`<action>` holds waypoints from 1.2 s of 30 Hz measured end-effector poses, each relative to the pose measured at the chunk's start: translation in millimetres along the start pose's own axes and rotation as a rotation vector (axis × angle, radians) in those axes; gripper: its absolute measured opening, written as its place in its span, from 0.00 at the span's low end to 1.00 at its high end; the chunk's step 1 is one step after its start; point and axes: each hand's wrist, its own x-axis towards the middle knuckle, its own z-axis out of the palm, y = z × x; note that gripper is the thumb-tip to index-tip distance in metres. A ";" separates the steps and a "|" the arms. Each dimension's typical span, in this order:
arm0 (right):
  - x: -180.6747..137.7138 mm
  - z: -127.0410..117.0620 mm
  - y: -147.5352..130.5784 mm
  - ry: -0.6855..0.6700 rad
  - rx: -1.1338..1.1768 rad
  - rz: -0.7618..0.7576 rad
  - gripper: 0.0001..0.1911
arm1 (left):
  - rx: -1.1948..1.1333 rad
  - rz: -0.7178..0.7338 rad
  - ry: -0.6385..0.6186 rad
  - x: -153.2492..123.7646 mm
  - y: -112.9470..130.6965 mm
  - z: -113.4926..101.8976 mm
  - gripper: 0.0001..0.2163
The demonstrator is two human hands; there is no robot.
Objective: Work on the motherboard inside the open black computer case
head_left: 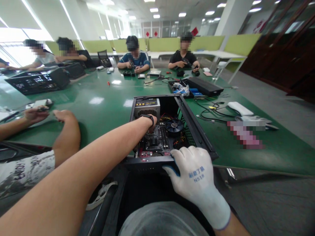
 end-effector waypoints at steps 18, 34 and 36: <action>-2.8 1.8 2.3 0.054 0.015 -0.006 0.16 | -0.013 -0.014 -0.056 -5.2 6.2 -4.8 0.26; -2.5 1.5 1.3 0.039 0.011 -0.002 0.16 | 0.039 -0.005 -0.047 -8.3 7.2 -5.6 0.25; -2.6 1.3 1.4 0.039 0.010 -0.002 0.16 | 0.071 0.003 -0.068 -10.6 8.1 -6.8 0.25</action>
